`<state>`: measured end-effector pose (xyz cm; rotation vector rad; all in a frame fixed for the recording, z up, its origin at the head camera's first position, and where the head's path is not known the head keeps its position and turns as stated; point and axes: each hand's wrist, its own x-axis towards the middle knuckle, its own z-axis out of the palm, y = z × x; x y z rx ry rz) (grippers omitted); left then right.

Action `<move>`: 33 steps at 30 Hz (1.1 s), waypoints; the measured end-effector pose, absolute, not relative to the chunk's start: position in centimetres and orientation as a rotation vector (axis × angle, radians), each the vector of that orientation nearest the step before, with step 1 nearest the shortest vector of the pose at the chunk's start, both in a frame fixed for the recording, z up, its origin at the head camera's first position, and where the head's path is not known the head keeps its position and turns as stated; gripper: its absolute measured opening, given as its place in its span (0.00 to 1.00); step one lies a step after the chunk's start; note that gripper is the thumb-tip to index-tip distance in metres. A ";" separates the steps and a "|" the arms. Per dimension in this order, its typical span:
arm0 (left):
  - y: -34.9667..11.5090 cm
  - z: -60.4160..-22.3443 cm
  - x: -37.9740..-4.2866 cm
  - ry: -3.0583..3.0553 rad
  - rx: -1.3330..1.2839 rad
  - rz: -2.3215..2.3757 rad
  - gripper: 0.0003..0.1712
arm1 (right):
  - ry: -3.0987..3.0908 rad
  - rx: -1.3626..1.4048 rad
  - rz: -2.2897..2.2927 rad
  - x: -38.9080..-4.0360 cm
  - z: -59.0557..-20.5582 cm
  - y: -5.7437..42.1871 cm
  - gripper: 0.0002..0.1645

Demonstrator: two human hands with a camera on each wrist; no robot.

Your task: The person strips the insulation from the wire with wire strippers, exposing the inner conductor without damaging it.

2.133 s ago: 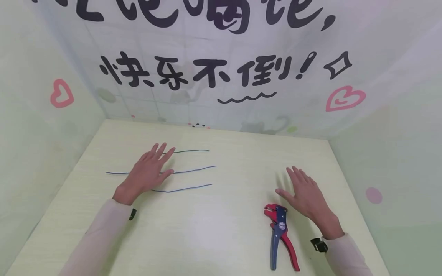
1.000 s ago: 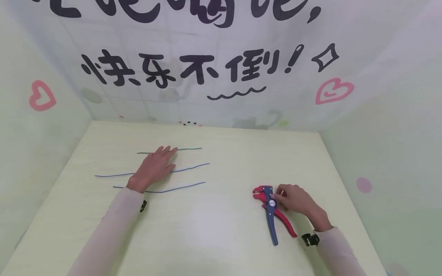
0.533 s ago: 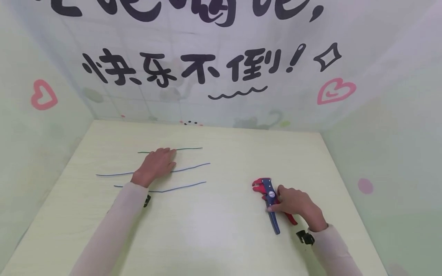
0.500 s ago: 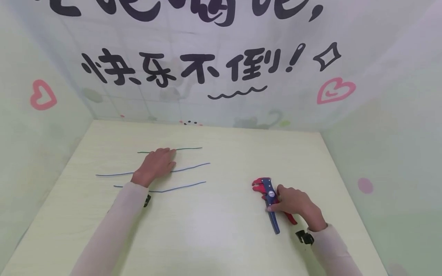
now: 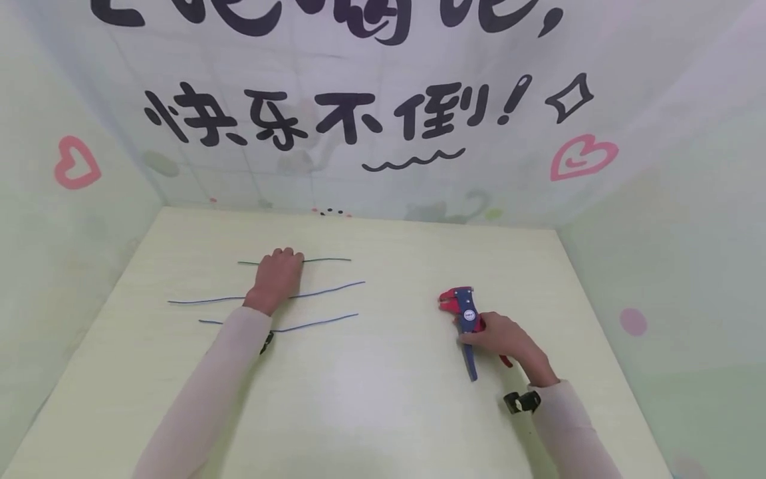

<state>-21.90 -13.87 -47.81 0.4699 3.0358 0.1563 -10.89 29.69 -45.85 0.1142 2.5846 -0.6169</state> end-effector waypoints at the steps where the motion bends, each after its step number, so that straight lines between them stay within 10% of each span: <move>1: -13.8 -47.9 -22.0 3.039 0.447 0.156 0.13 | 2.575 0.121 -0.645 -11.2 -45.9 29.7 0.23; 33: -12.0 -43.6 -18.1 3.010 0.862 0.865 0.11 | 2.488 0.028 -1.447 -13.4 -45.5 24.5 0.32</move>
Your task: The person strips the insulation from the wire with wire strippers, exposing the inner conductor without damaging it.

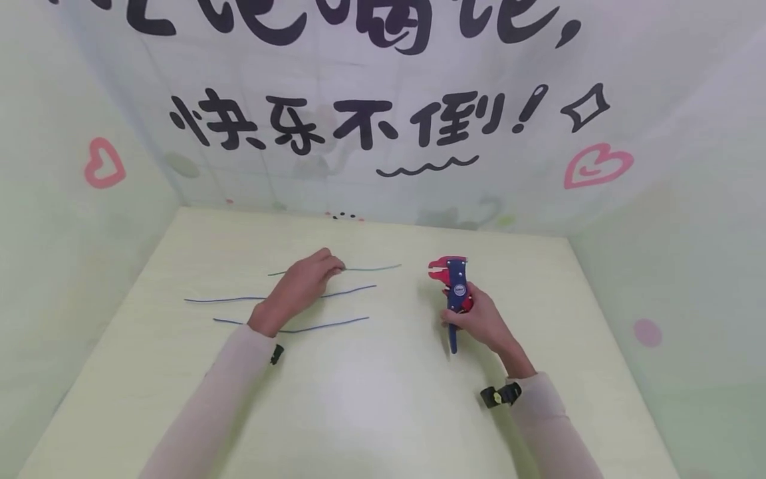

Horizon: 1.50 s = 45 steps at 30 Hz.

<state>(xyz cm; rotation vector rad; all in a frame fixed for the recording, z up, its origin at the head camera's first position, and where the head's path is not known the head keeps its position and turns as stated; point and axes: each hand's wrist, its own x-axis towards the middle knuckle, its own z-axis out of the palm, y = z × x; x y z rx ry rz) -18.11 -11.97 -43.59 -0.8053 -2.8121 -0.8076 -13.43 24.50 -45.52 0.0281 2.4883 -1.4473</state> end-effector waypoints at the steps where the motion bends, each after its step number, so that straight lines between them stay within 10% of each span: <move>1: -11.7 -43.7 -18.0 -2.792 -0.832 -0.823 0.10 | 2.470 0.015 -1.467 -13.3 -45.5 24.3 0.33; 45: -8.4 -43.1 -17.8 -2.703 -0.940 -1.219 0.11 | 2.540 -0.099 -1.568 -12.9 -44.3 21.2 0.30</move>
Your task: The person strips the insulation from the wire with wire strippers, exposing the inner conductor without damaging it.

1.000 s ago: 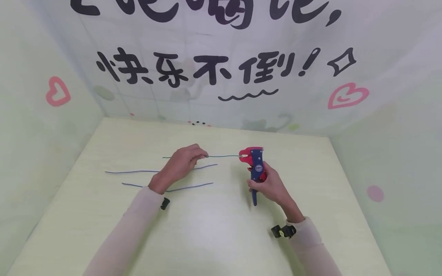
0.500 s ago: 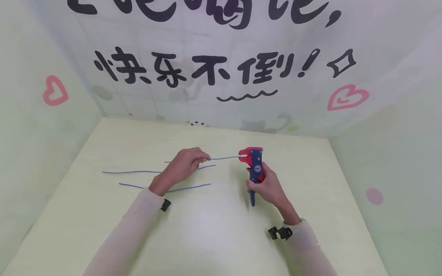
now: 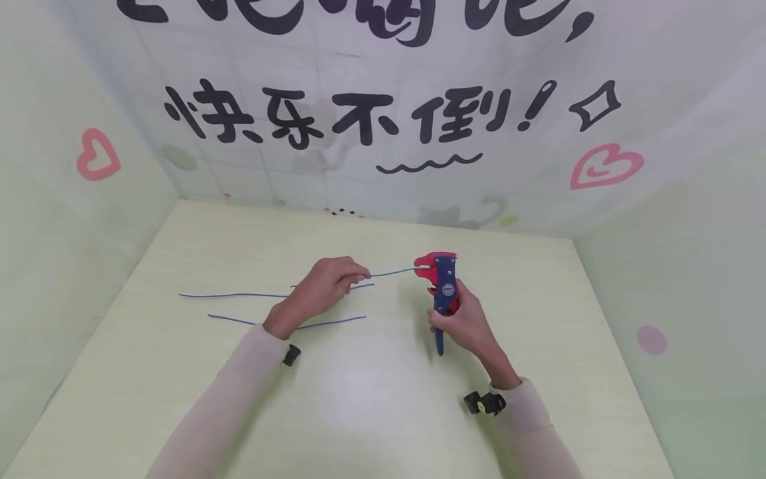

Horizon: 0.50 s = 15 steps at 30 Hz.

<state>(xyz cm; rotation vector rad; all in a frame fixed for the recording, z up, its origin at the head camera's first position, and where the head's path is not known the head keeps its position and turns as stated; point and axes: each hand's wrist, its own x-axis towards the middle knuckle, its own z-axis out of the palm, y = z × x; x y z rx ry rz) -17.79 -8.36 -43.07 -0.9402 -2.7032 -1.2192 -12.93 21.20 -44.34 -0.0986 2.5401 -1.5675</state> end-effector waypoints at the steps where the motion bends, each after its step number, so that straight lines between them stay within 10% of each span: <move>1: -8.3 -43.0 -17.8 -2.708 -0.940 -1.214 0.11 | 2.545 -0.097 -1.567 -12.9 -44.3 21.2 0.30; 15: -8.5 -43.2 -17.7 -2.667 -0.941 -1.240 0.11 | 2.579 -0.121 -1.567 -12.9 -44.7 21.0 0.28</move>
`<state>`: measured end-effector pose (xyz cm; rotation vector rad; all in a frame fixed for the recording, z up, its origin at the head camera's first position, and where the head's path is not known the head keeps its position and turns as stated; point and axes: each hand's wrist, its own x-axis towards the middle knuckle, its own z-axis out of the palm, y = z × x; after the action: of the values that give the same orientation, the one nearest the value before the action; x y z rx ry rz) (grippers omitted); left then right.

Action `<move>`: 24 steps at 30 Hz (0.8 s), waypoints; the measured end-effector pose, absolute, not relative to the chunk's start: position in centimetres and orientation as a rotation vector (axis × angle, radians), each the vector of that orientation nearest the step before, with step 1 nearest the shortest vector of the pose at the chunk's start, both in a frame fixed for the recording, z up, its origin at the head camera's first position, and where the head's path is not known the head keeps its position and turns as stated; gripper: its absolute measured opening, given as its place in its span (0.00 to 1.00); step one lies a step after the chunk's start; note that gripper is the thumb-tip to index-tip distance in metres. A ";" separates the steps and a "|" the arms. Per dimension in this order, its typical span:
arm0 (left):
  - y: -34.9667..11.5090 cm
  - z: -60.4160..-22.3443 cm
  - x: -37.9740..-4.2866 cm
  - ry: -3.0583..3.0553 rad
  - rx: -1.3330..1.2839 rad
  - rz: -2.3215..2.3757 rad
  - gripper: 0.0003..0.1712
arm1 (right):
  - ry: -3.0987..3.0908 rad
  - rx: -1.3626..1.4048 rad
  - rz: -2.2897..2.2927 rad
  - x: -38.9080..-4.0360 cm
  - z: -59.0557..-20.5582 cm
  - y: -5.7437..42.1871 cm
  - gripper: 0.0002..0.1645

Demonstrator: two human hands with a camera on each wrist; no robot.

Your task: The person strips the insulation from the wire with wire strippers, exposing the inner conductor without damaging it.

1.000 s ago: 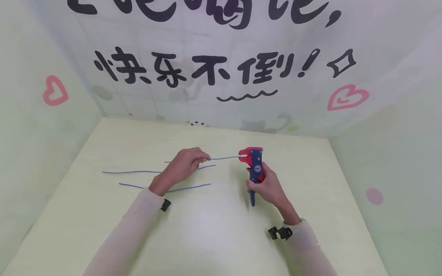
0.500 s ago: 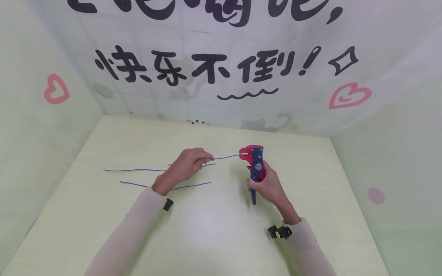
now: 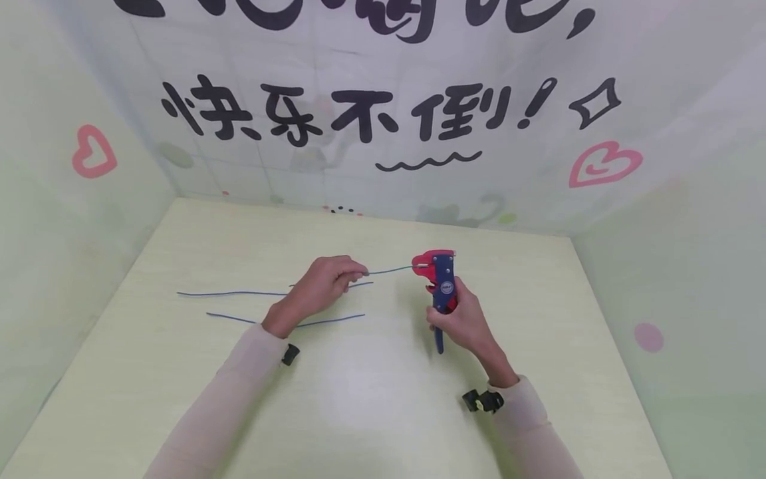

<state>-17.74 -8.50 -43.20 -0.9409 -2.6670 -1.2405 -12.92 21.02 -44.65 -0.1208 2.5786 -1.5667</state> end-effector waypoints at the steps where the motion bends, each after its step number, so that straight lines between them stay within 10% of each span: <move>1: -8.5 -43.3 -17.8 -2.661 -0.940 -1.242 0.11 | 2.581 -0.116 -1.563 -12.9 -44.6 21.0 0.28; 24: -8.8 -43.7 -17.6 -2.591 -0.973 -1.242 0.12 | 2.562 -0.071 -1.555 -12.9 -44.3 20.8 0.29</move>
<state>-17.59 -8.75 -43.66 -0.9726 -2.5914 -1.2415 -12.85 20.83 -44.33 -0.0708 2.5622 -1.5554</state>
